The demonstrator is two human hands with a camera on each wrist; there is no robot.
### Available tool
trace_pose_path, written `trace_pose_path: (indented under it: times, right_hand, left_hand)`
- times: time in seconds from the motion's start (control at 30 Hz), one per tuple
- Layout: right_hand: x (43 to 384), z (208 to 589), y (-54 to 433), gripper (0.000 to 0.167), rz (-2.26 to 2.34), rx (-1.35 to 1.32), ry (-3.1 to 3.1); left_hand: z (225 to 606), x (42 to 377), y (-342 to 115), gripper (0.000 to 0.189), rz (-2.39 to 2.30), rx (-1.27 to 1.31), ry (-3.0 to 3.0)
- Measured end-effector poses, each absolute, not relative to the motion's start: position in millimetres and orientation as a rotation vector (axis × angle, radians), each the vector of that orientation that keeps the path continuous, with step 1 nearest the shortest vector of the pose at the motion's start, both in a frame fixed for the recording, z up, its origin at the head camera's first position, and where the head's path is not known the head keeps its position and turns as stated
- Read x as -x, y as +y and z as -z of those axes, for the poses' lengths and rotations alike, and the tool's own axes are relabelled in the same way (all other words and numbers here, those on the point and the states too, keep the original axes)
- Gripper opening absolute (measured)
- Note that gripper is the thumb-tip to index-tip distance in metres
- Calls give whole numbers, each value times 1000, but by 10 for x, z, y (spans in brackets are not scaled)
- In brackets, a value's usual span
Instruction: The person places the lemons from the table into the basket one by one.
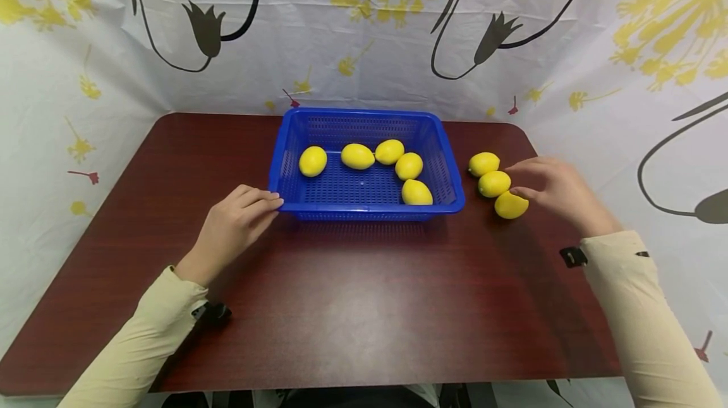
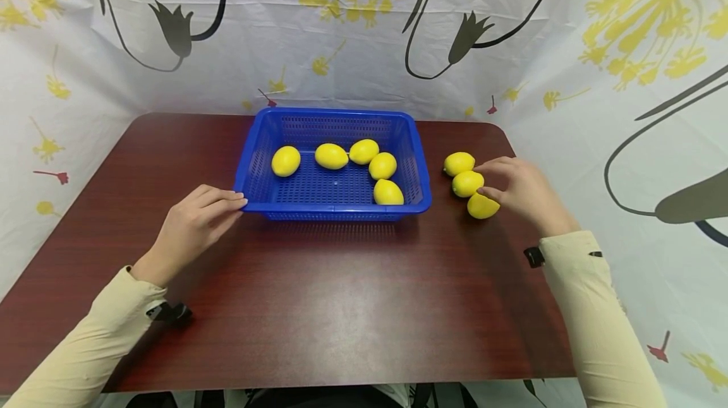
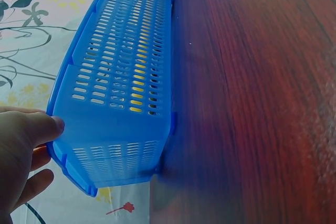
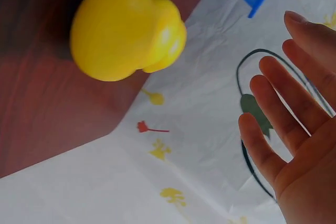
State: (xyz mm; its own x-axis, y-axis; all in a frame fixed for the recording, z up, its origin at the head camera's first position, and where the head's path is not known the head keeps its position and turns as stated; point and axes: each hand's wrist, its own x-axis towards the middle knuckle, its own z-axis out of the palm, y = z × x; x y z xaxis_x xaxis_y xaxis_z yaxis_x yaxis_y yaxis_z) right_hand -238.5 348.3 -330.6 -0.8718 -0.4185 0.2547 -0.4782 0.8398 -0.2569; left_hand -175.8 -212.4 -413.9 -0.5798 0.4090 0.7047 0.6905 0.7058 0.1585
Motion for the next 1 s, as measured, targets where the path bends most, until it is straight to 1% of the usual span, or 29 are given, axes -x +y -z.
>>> trace_pose_path:
  times: [0.2, 0.4, 0.8, 1.0]
  right_hand:
    - [2407, 3448, 3569, 43, -458, -658, -2851]
    - [2408, 3556, 3640, 47, -447, -605, -2894]
    - [2442, 3758, 3746, 55, -455, -596, -2937]
    - [2458, 3847, 3803, 59, -445, -576, -2964]
  left_hand:
    - [4154, 1770, -2116, 31, 589, 840, -2231]
    - [4153, 1768, -2121, 30, 565, 836, -2256]
    - [4172, 1765, -2107, 35, 605, 839, -2220]
    - [4176, 1762, -2111, 35, 598, 835, -2229]
